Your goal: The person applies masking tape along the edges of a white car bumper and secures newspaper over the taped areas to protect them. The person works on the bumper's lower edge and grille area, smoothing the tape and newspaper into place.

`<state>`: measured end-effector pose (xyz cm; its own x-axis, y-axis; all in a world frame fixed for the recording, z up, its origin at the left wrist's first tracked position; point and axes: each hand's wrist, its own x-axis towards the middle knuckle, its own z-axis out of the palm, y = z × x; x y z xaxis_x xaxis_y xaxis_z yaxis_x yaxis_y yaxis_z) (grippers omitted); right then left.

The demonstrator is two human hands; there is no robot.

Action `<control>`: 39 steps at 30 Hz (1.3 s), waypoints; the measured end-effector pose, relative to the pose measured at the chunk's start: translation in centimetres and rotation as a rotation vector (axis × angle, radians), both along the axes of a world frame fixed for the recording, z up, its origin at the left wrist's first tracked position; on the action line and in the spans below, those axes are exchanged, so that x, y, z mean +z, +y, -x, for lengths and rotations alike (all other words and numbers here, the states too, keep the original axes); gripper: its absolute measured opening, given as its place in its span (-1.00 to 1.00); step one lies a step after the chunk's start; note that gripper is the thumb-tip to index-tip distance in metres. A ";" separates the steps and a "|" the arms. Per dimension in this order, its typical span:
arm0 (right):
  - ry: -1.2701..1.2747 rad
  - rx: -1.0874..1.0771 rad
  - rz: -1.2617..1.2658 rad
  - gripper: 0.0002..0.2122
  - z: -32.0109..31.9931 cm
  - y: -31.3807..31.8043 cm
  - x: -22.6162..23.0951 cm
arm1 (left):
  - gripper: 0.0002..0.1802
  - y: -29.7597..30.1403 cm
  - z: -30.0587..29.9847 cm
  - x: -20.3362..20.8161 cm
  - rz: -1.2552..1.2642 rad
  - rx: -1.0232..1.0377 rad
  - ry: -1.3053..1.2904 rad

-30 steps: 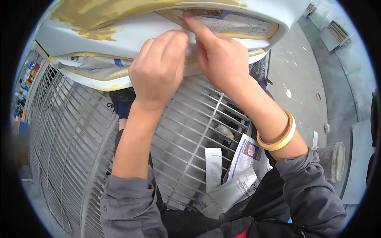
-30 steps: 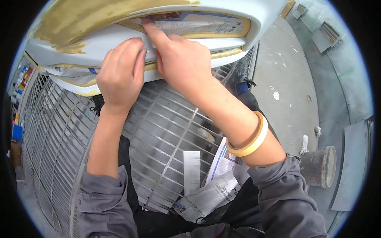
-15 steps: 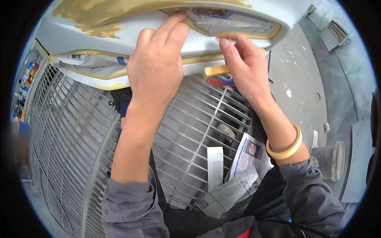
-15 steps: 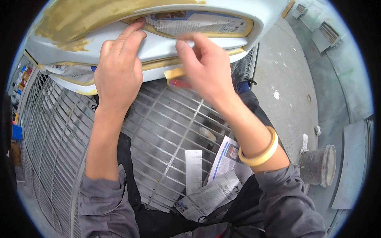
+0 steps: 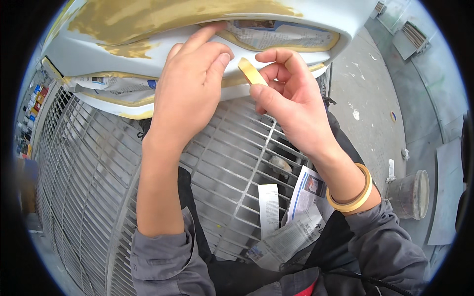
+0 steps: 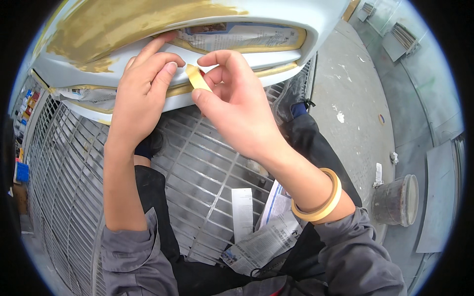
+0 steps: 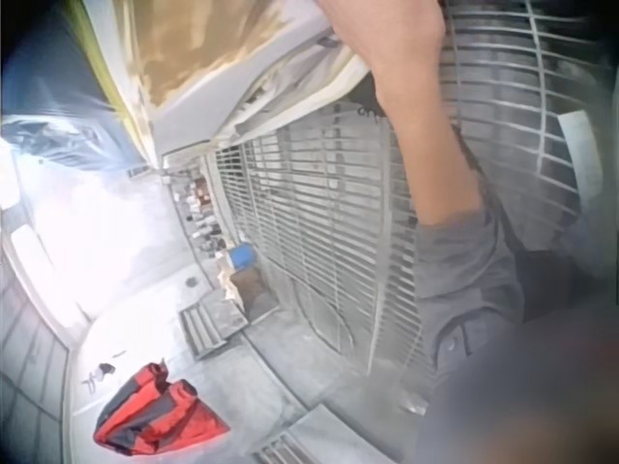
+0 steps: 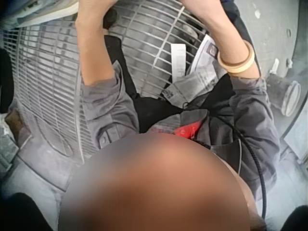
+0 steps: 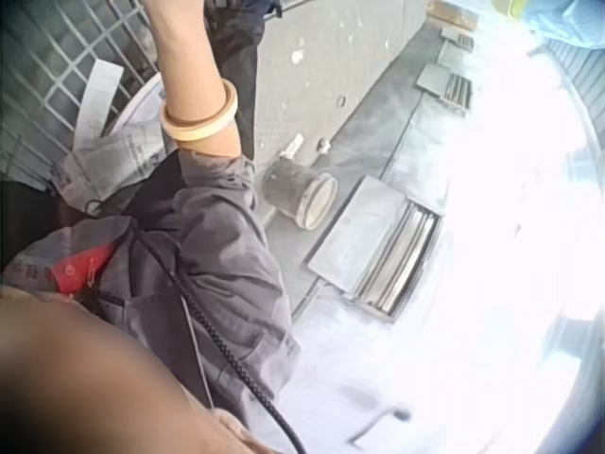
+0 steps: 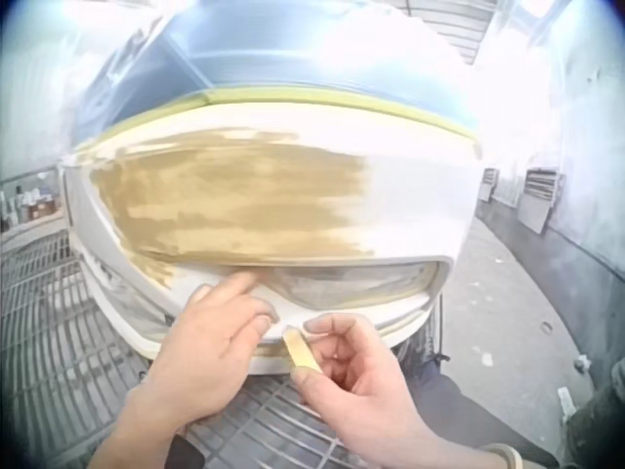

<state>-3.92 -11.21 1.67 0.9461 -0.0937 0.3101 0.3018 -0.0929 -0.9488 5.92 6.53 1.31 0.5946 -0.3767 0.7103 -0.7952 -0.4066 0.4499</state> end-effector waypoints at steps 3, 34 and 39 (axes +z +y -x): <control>-0.015 -0.031 0.046 -0.56 -0.4 0.4 -0.3 | -0.79 0.3 -0.1 0.3 -0.017 -0.064 0.082; 0.350 0.028 -0.083 -0.68 -1.5 -3.4 -3.8 | -0.94 -0.6 -0.8 -1.6 -0.043 0.025 -0.199; 0.186 0.133 0.166 -0.65 -5.5 -4.0 -0.5 | -0.92 -0.4 -0.8 -1.1 -0.054 -0.005 -0.172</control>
<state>1.56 -15.20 1.22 0.9887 0.0727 0.1308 0.1440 -0.2230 -0.9641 6.68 6.08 0.19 0.4641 -0.4202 0.7798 -0.8606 -0.4221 0.2848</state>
